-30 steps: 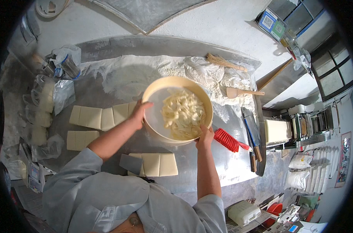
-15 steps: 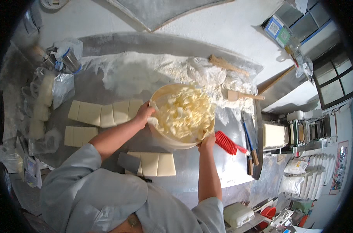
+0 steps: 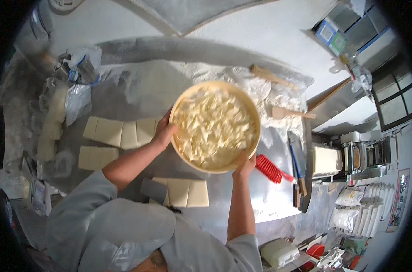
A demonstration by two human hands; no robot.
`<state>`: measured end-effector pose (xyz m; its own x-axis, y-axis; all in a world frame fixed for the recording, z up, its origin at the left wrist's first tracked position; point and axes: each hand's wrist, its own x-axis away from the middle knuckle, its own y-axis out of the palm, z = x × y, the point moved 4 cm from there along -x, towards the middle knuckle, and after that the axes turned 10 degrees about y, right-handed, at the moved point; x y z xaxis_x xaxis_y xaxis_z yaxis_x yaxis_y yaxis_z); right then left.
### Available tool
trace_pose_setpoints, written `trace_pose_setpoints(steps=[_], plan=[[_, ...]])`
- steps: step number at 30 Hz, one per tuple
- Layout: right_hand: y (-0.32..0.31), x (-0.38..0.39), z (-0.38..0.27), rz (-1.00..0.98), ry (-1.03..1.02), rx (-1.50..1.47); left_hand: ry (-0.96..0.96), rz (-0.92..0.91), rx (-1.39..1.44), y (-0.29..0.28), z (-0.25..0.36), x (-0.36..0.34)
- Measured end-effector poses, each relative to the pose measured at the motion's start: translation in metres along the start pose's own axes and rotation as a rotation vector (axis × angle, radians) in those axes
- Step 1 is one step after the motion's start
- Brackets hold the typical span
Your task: The person mixes dough pieces in a wooden bowl, then separates and stacks rectangular dough blocks on a stainless steel countertop. The person places the stacked dough into a plastic bag.
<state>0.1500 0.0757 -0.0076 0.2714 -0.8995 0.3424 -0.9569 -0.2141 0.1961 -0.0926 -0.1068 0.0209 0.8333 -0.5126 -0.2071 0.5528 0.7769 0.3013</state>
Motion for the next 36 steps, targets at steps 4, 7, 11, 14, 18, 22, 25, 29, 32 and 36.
trace_pose_setpoints(steps=[4, 7, 11, 14, 18, 22, 25, 29, 32, 36], plan=[[0.013, 0.003, 0.003, 0.117, 0.289, 0.130, -0.318, 0.043, -0.330, -0.014, -0.022, -0.002], [0.016, 0.002, -0.005, -0.041, 0.160, -0.032, -0.183, 0.032, -0.076, -0.014, -0.010, 0.012], [0.019, -0.006, 0.000, 0.077, 0.201, 0.102, -0.161, 0.022, -0.180, -0.012, -0.015, -0.008], [0.014, 0.006, 0.009, 0.001, 0.348, 0.095, -0.416, -0.054, -0.237, -0.027, -0.031, 0.004], [0.018, 0.004, -0.006, -0.013, 0.149, 0.058, -0.162, -0.002, -0.099, -0.015, -0.008, 0.005], [0.030, 0.007, 0.002, -0.054, 0.153, 0.021, -0.441, 0.120, -0.019, -0.024, -0.024, 0.005], [0.036, 0.015, -0.011, -0.363, 0.312, 0.130, -0.501, 0.138, -0.062, -0.051, -0.001, 0.010], [-0.019, -0.097, 0.012, -0.111, -0.062, 1.155, -0.497, 0.209, -0.024, -0.081, 0.020, 0.017], [-0.022, -0.126, 0.023, 0.220, -0.431, 1.416, -0.440, 0.266, -0.042, -0.097, 0.028, 0.025], [-0.006, -0.138, 0.041, 0.007, -0.274, 1.561, -0.416, 0.318, -0.030, -0.117, 0.029, 0.024]])
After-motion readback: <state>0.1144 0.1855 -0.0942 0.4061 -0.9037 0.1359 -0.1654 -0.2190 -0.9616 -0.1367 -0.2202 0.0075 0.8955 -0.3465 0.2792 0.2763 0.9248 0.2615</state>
